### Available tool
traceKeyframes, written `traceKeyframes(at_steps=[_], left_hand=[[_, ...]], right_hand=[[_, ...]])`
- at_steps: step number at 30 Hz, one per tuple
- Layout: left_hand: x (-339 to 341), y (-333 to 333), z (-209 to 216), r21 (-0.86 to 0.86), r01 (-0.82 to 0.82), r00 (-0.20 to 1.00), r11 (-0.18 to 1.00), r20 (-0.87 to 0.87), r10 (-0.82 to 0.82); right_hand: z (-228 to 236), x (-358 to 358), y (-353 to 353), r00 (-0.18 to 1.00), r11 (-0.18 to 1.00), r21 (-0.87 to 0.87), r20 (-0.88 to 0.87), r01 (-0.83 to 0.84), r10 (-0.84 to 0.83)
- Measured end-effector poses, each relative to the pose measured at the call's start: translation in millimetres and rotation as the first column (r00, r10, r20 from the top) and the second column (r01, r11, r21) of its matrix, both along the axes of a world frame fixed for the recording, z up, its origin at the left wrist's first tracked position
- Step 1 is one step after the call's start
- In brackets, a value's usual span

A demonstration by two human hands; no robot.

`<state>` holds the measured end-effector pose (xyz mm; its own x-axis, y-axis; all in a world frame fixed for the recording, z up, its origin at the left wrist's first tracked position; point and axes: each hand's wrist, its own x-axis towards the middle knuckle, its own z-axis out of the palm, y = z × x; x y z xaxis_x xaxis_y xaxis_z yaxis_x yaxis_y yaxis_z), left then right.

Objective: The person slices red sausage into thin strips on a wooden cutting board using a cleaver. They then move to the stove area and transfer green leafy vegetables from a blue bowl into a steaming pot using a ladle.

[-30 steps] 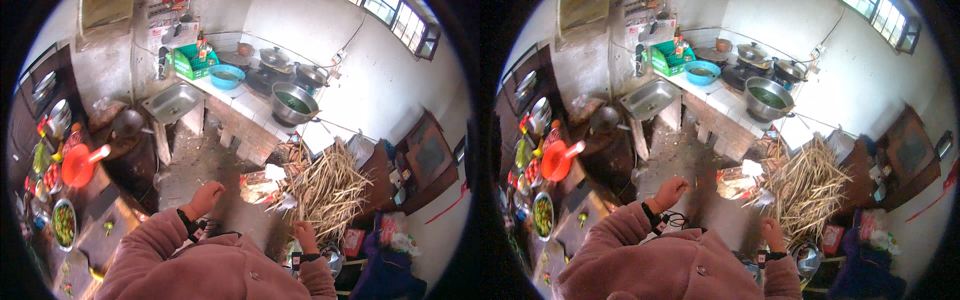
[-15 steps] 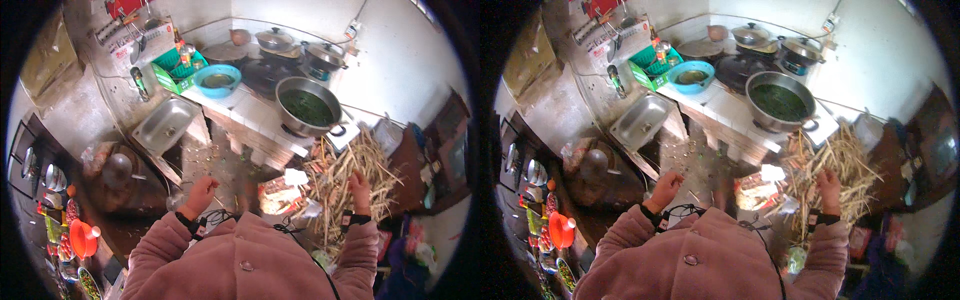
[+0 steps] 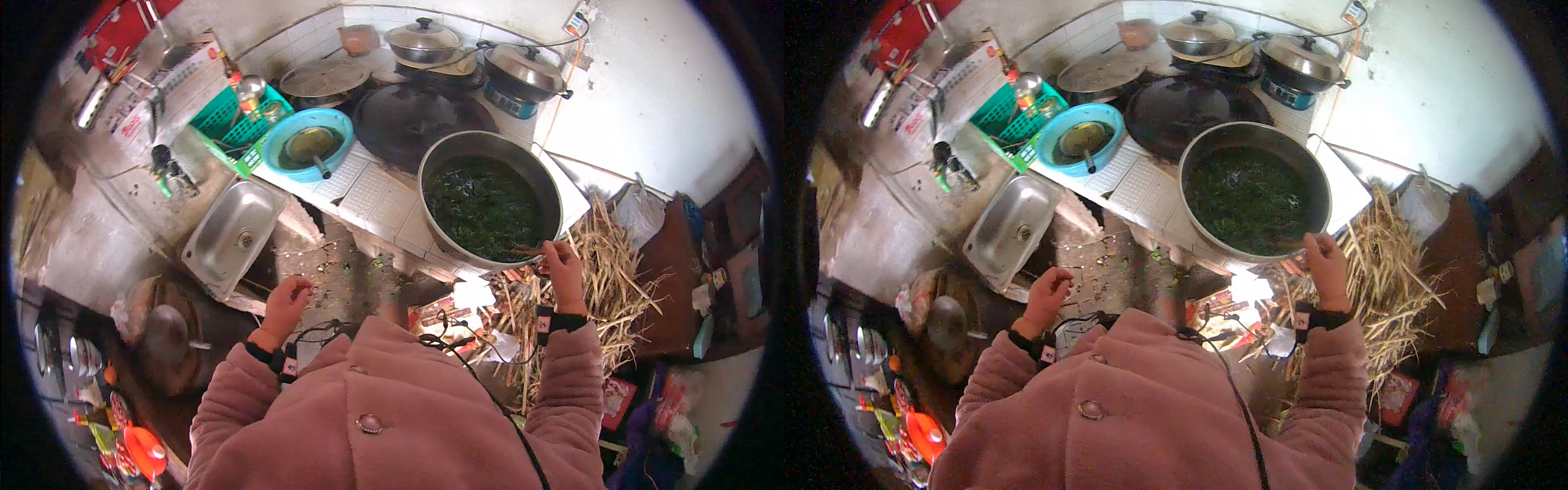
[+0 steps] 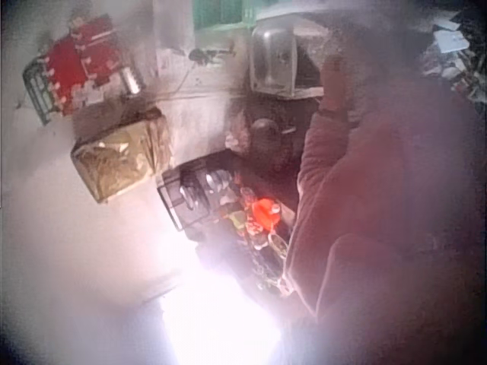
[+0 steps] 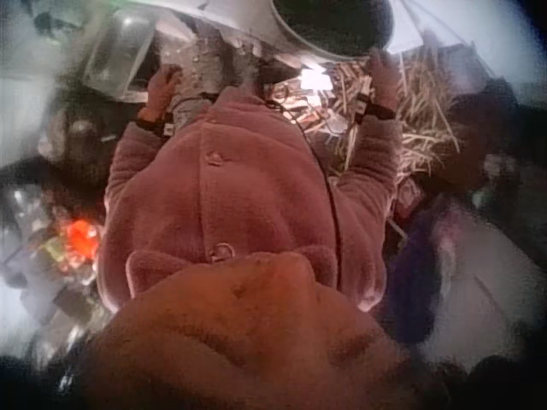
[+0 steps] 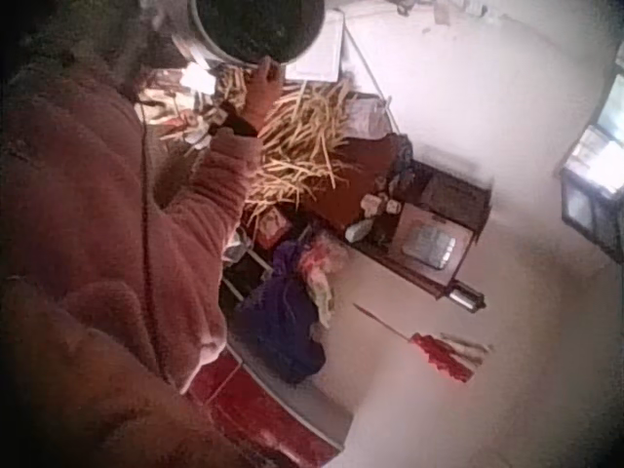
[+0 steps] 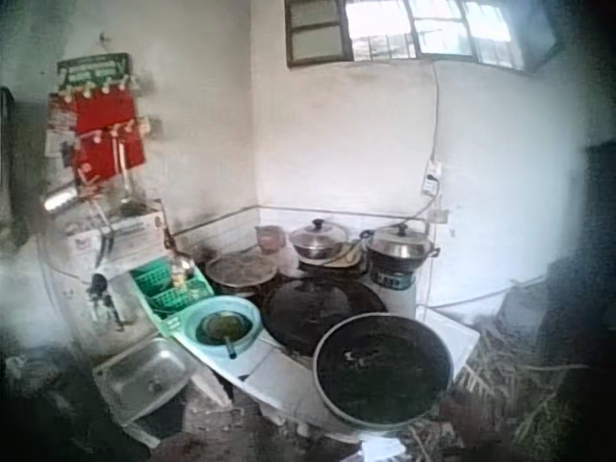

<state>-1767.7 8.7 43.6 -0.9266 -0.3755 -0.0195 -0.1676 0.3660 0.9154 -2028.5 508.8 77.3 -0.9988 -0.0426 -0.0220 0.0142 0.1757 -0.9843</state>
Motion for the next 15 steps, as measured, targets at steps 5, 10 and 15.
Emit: traceKeyframes(at_steps=[5, 10, 15], left_hand=[[-48, -61, -23, -0.001, 0.023, 0.999, 1.0, 0.033, -0.023], [-104, -152, -64, 0.283, 0.005, 1.0, 0.959, -0.019, 0.001], [-163, -234, -102, 0.401, -0.09, 0.996, 0.911, 0.042, 0.08]], right_hand=[[25, -14, -25, 0.996, 0.985, 0.15, -0.028, 0.09, -0.087], [81, 8, -38, 0.973, 0.975, 0.094, -0.132, 0.2, -0.187], [51, -13, -108, 0.953, 0.962, 0.006, -0.141, 0.273, -0.27]])
